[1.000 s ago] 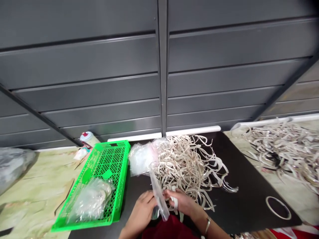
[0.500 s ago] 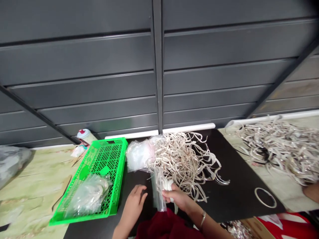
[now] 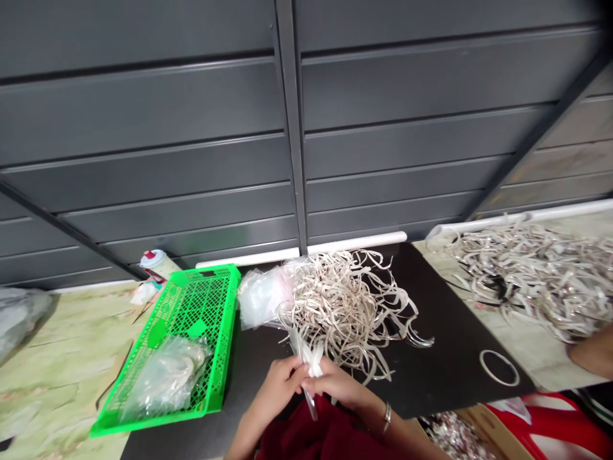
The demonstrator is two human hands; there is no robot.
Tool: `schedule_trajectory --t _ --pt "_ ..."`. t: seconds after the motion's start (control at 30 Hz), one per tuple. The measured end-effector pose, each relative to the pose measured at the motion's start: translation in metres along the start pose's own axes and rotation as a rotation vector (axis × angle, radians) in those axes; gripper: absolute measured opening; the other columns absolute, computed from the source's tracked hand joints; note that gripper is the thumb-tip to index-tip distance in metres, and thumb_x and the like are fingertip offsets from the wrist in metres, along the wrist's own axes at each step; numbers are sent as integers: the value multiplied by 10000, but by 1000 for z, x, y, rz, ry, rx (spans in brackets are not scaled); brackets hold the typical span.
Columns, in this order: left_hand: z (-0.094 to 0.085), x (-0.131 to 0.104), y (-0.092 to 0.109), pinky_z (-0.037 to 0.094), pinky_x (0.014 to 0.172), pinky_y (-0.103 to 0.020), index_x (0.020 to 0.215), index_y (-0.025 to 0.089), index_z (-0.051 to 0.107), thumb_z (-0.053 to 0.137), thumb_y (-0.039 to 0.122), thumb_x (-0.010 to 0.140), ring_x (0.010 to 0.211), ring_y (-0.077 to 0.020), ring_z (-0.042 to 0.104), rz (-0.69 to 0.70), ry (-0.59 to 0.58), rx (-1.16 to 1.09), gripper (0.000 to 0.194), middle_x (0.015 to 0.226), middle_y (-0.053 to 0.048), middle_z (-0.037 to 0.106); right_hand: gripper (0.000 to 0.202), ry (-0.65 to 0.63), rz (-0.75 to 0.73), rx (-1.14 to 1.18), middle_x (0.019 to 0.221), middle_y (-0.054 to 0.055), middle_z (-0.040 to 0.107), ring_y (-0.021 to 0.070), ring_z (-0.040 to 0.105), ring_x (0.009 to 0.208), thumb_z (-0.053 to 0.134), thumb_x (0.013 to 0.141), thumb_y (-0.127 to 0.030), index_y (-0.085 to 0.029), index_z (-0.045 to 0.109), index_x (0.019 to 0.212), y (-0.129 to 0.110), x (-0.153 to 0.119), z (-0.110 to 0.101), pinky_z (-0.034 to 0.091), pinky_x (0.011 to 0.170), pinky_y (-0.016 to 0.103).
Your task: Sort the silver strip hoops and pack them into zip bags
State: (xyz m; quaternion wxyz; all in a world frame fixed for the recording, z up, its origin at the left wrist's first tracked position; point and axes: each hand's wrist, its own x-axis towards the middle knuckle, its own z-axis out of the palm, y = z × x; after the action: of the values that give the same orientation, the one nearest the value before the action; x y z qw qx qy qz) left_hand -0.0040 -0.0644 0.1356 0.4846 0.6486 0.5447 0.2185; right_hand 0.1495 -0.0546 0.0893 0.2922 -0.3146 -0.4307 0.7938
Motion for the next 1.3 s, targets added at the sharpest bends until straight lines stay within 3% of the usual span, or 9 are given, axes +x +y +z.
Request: schedule_trajectory --t 0.23,0.5,0.63,0.8,0.87,0.93,1.0,1.1,1.3 --pt "8 8 -11 409 447 -208 618 168 568 451 429 831 445 -139 564 -44 23 -84 356 525 -24 632 326 -11 13 72 639 -25 595 97 474 556 725 638 -363 -143 625 857 3 -1 -7 319 533 225" --pt "22 15 1 425 493 -225 611 167 565 506 494 794 465 -132 541 -20 70 -363 379 512 -14 611 332 -86 23 107 638 -4 590 78 421 512 734 621 -414 -133 613 748 -3 -1 -22 286 502 224" --pt "22 11 1 408 493 -225 583 177 518 522 448 767 460 -120 506 -90 165 -415 328 498 18 556 327 12 49 136 600 -20 562 82 412 496 725 609 -404 -151 585 761 -2 1 -21 292 498 226" --pt "3 -2 -21 405 512 -217 641 205 459 542 203 660 512 -118 522 -94 485 -131 86 586 45 534 139 261 15 -208 590 -27 527 115 463 559 605 694 -294 -164 557 693 -10 3 -16 355 552 239" --pt "-5 -6 -27 454 560 -241 909 189 516 511 127 630 566 -122 565 -72 554 -38 286 791 8 595 96 280 -67 -418 600 -22 522 123 468 577 563 708 -249 -167 542 662 -13 3 -12 365 566 243" --pt "-9 -9 -28 500 663 -290 1169 173 453 475 78 625 664 -138 604 -19 560 54 553 992 -51 589 78 247 -162 -618 599 -21 516 125 462 584 548 700 -207 -169 531 634 -15 2 -6 363 574 243" --pt "-9 -9 -23 494 799 -343 1247 181 437 443 48 647 841 -176 617 50 541 161 615 1084 -81 570 79 188 -238 -785 602 -18 526 123 451 581 539 699 -180 -172 532 620 -16 -1 2 356 579 243" --pt "-9 -7 -12 467 874 -377 1206 201 508 412 67 749 984 -209 586 107 552 252 486 1069 -83 582 120 106 -293 -942 585 -12 538 117 416 550 543 716 -199 -176 538 598 -17 -5 11 336 558 240" --pt "-17 -5 -6 492 779 -312 1010 220 640 429 183 863 847 -193 621 202 461 286 260 901 -56 630 155 145 -241 -973 549 -12 536 121 418 532 546 725 -265 -181 560 596 -12 -8 4 300 539 239"
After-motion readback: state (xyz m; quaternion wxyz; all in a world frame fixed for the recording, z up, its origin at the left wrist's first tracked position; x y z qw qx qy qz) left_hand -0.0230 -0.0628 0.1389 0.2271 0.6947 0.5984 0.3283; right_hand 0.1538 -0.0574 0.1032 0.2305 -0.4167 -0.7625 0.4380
